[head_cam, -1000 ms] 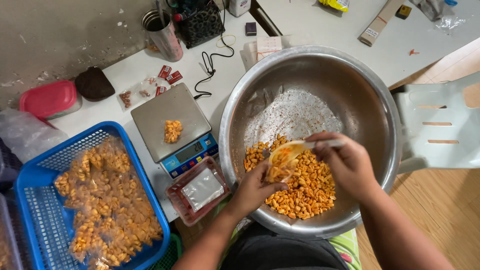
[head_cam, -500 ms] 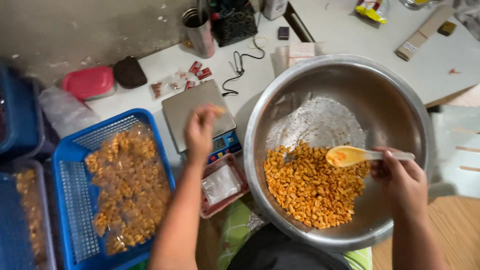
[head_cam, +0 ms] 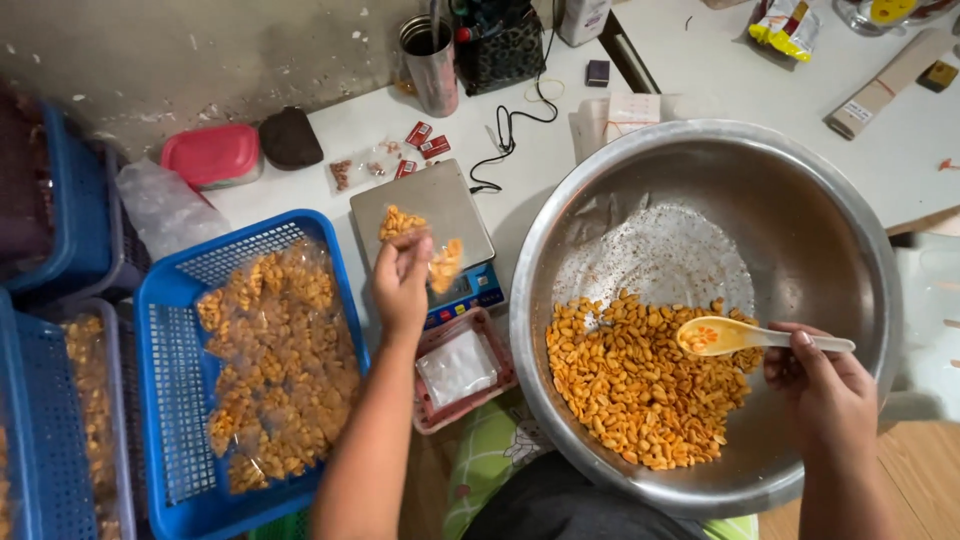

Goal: The person scoops orange snack pieces from a large metal bowl using a plastic spoon, weighs them on a digital scale, and transfers them into small plastic bags. The filled bags are placed into a blue basket. The process is repeated continuously throughout the clip.

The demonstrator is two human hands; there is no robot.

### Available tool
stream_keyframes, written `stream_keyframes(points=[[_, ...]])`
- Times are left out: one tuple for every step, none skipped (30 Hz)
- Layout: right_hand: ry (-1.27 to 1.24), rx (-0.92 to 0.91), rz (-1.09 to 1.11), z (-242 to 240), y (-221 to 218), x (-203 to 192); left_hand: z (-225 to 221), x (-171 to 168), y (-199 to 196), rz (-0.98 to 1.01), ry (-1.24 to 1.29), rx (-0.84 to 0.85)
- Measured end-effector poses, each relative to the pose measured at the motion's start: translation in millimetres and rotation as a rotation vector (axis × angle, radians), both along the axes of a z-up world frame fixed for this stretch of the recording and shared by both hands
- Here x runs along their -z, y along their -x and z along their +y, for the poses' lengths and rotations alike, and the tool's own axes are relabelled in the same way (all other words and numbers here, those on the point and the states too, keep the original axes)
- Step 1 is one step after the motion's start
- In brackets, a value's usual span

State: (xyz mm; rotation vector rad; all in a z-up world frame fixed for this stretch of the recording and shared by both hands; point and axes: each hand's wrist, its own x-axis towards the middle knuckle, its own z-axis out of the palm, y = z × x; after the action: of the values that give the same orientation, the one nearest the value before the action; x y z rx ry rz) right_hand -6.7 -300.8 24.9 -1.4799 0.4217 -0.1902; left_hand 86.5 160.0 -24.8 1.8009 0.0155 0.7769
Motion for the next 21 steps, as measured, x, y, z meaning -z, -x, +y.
stream_keyframes(points=[[0.006,0.0,0.014,3,0,-2,-10,-1,-1,0.019,0.507,0.12],[0.005,-0.003,0.015,6,2,-5,-23,-3,3,0.02,0.507,0.116],[0.025,-0.02,0.021,10,2,-8,-37,-6,4,0.217,0.867,0.115],[0.045,-0.037,0.027,12,2,-11,-51,-10,5,0.419,1.225,0.11],[0.044,-0.034,0.025,13,2,-12,-65,-24,18,0.419,1.224,0.114],[0.047,-0.028,0.029,13,2,-13,-79,-37,31,0.395,1.145,0.45],[0.051,-0.017,0.041,12,6,-13,-95,-49,45,0.374,1.048,0.784],[0.053,-0.008,0.045,10,6,-11,-103,-45,53,0.382,1.05,0.791],[0.047,-0.004,0.044,7,7,-10,-111,-40,61,0.515,1.07,0.79],[0.041,0.0,0.043,4,9,-8,-120,-36,70,0.648,1.087,0.788],[0.044,0.008,0.046,-2,9,-3,-126,-32,75,0.654,1.088,0.795],[0.01,0.018,0.032,-8,10,3,-133,-28,80,0.61,1.062,0.942],[-0.025,0.025,0.018,-13,10,8,-138,-25,85,0.561,1.032,1.086],[-0.023,0.032,0.02,-12,13,5,-142,-28,86,0.566,1.034,1.091],[-0.012,0.038,0.025,-11,15,1,-145,-31,88,0.593,1.004,1.131],[-0.002,0.045,0.03,-10,18,-2,-148,-34,90,0.619,0.974,1.172],[-0.002,0.047,0.031,-13,19,2,-149,-32,89,0.621,0.974,1.174],[-0.018,0.048,0.036,-16,20,5,-150,-30,88,0.669,0.928,1.158],[-0.035,0.049,0.04,-19,21,8,-151,-29,87,0.715,0.88,1.141],[-0.034,0.05,0.04,-20,22,10,-153,-26,86,0.716,0.88,1.142],[-0.051,0.054,0.031,-22,23,12,-154,-23,85,0.802,0.957,1.115]])
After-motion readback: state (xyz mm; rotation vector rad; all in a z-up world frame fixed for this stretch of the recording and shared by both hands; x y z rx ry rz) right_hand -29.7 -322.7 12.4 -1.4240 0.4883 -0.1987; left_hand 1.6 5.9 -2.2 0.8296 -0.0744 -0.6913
